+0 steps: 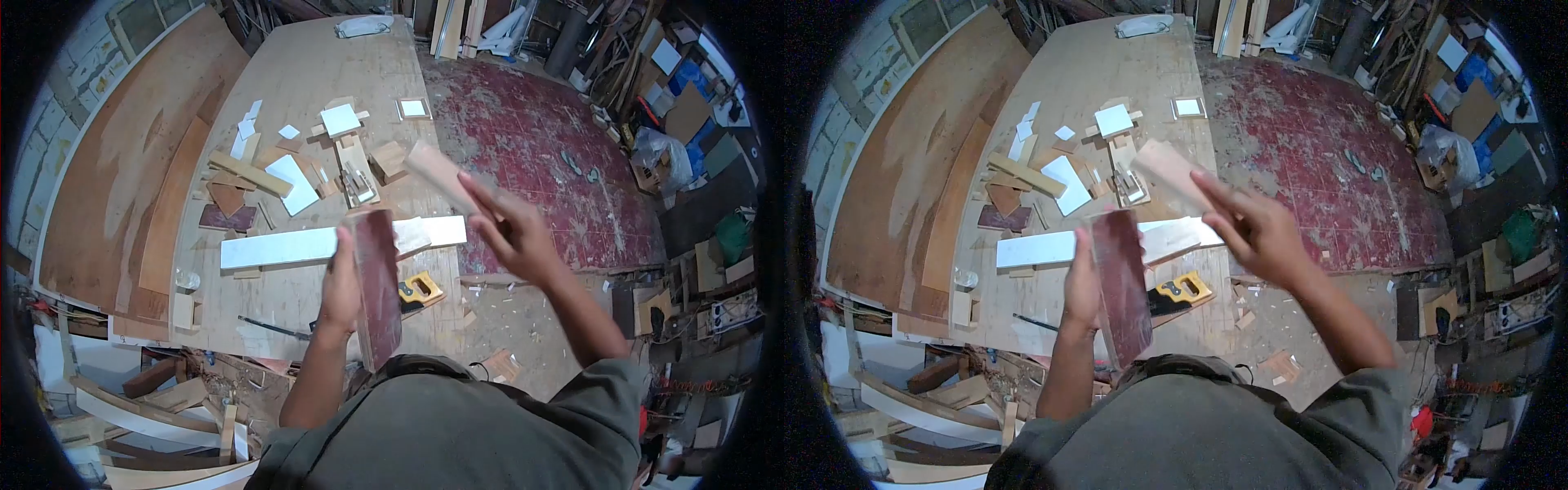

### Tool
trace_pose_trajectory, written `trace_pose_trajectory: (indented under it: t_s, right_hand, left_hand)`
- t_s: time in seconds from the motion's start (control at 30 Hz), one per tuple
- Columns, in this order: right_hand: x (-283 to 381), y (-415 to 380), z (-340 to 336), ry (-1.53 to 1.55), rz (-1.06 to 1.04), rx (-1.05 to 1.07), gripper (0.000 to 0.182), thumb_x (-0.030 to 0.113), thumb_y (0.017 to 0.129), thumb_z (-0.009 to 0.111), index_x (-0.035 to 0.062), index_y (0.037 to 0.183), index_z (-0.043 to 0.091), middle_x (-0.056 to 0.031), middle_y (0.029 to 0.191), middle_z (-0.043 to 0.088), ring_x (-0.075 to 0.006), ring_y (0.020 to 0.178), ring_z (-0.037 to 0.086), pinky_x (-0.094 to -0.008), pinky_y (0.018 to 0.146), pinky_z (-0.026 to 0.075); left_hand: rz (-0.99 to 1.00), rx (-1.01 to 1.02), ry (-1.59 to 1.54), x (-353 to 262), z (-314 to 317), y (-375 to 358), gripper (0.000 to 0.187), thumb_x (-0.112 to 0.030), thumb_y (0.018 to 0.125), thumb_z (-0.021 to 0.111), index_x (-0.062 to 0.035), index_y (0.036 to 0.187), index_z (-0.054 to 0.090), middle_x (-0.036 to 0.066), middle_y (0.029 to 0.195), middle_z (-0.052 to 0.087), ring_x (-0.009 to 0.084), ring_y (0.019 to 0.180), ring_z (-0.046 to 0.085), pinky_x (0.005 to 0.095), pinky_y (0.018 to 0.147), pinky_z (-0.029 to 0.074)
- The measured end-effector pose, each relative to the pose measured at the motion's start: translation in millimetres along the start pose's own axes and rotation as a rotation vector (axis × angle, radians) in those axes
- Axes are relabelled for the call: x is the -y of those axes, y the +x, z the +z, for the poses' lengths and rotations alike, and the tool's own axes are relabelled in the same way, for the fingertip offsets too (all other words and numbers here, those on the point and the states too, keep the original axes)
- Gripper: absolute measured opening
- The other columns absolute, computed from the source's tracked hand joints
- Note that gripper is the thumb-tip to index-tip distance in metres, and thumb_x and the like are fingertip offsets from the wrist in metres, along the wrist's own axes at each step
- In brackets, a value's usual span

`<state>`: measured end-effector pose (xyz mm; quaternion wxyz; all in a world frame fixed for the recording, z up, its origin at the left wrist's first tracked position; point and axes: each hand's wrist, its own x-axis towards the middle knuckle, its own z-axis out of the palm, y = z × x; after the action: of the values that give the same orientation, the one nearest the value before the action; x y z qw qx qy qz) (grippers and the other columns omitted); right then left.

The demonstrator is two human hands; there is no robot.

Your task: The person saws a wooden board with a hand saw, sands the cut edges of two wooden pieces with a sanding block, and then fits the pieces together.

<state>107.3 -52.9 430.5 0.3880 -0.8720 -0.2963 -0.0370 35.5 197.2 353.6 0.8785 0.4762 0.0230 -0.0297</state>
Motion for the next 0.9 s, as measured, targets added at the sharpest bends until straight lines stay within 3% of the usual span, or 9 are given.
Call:
trace_pose_trajectory:
  t_s: [0.13, 0.2, 0.3, 0.4, 0.57, 0.67, 0.77, 0.8, 0.9]
  right_hand:
    - [9.8, -25.7, 35.3, 0.263, -0.028, 0.079, 0.056, 0.025, 0.103, 0.046, 0.0117, 0.155, 0.032, -0.0169, 0.094, 0.056, -0.0243, 0.087, 0.056, -0.034, 0.084, 0.045]
    - [8.1, -28.9, 69.5, 0.342, -0.09, -0.064, 0.056, 0.024, 0.102, 0.05, 0.0057, 0.152, 0.036, -0.0174, 0.098, 0.054, -0.0241, 0.094, 0.055, -0.0332, 0.085, 0.045]
    - [33.1, -39.6, 80.7, 0.278, 0.051, 0.043, 0.051, 0.022, 0.1, 0.054, 0.0015, 0.145, 0.043, -0.0178, 0.105, 0.055, -0.0244, 0.1, 0.055, -0.0335, 0.086, 0.045]
    - [38.2, -48.9, 102.0, 0.565, 0.174, 0.16, 0.04, 0.024, 0.095, 0.062, -0.0008, 0.126, 0.056, -0.0165, 0.095, 0.057, -0.0283, 0.085, 0.059, -0.0367, 0.072, 0.047]
    - [48.5, -46.6, 103.2, 0.147, -0.037, 0.012, 0.026, 0.025, 0.092, 0.066, 0.0014, 0.093, 0.057, -0.0166, 0.08, 0.054, -0.0347, 0.068, 0.058, -0.0417, 0.061, 0.046]
    - [47.1, -41.1, 110.2, 0.191, -0.051, -0.145, 0.023, 0.02, 0.089, 0.068, 0.001, 0.093, 0.056, -0.0174, 0.079, 0.052, -0.0351, 0.068, 0.055, -0.0415, 0.06, 0.044]
    - [39.5, -22.9, 115.5, 0.326, -0.051, -0.355, 0.02, 0.011, 0.086, 0.07, -0.0009, 0.092, 0.055, -0.0164, 0.078, 0.049, -0.0336, 0.073, 0.051, -0.0398, 0.066, 0.042]
    - [36.7, -15.9, 115.8, 0.274, -0.138, -0.473, 0.019, 0.009, 0.088, 0.067, -0.0001, 0.094, 0.051, -0.0121, 0.082, 0.052, -0.0252, 0.076, 0.053, -0.035, 0.067, 0.042]
    - [47.8, -16.9, 125.6, 0.831, -0.043, -0.621, 0.019, 0.007, 0.092, 0.064, 0.0019, 0.098, 0.047, -0.0077, 0.088, 0.053, -0.0154, 0.078, 0.051, -0.0289, 0.066, 0.041]
  left_hand:
    - [0.212, -0.174, -0.026, -10.5, 14.6, -0.7, 0.066, -0.057, 0.105, 0.028, -0.0129, 0.154, 0.03, 0.008, 0.133, 0.055, 0.0194, 0.113, 0.056, 0.0374, 0.097, 0.048]
    - [0.41, -0.184, -0.056, -11.9, 21.7, -0.7, 0.066, -0.057, 0.105, 0.027, -0.0137, 0.155, 0.029, 0.008, 0.141, 0.05, 0.021, 0.122, 0.051, 0.0385, 0.106, 0.04]
    - [0.45, -0.216, -0.088, -14.6, 30.6, -1.7, 0.067, -0.058, 0.105, 0.023, -0.0146, 0.156, 0.024, 0.008, 0.148, 0.043, 0.023, 0.132, 0.045, 0.0405, 0.113, 0.033]
    - [0.465, -0.206, -0.182, -10.4, 31.9, -0.2, 0.068, -0.058, 0.104, 0.021, -0.0156, 0.157, 0.022, 0.009, 0.15, 0.042, 0.0239, 0.135, 0.043, 0.0427, 0.114, 0.033]
    - [0.457, -0.12, -0.161, -4.6, 25.7, -2.8, 0.069, -0.06, 0.103, 0.023, -0.0162, 0.157, 0.022, 0.01, 0.146, 0.046, 0.0253, 0.13, 0.047, 0.0427, 0.112, 0.036]
    - [0.413, -0.116, -0.222, 5.8, 39.0, -10.8, 0.073, -0.062, 0.102, 0.024, -0.0132, 0.157, 0.021, 0.01, 0.143, 0.048, 0.0257, 0.128, 0.049, 0.042, 0.11, 0.037]
    - [0.402, -0.02, -0.152, 24.2, 47.3, -18.4, 0.079, -0.063, 0.102, 0.027, -0.0063, 0.157, 0.017, 0.014, 0.157, 0.03, 0.0267, 0.144, 0.032, 0.0411, 0.119, 0.022]
    - [0.397, 0.019, -0.117, 27.1, 45.4, -19.9, 0.079, -0.062, 0.102, 0.027, -0.0062, 0.157, 0.017, 0.014, 0.159, 0.027, 0.0269, 0.147, 0.027, 0.0412, 0.12, 0.019]
    - [0.418, -0.048, -0.216, 21.0, 32.1, -16.3, 0.079, -0.057, 0.103, 0.031, -0.0045, 0.158, 0.011, 0.012, 0.155, 0.033, 0.0271, 0.14, 0.036, 0.0399, 0.116, 0.027]
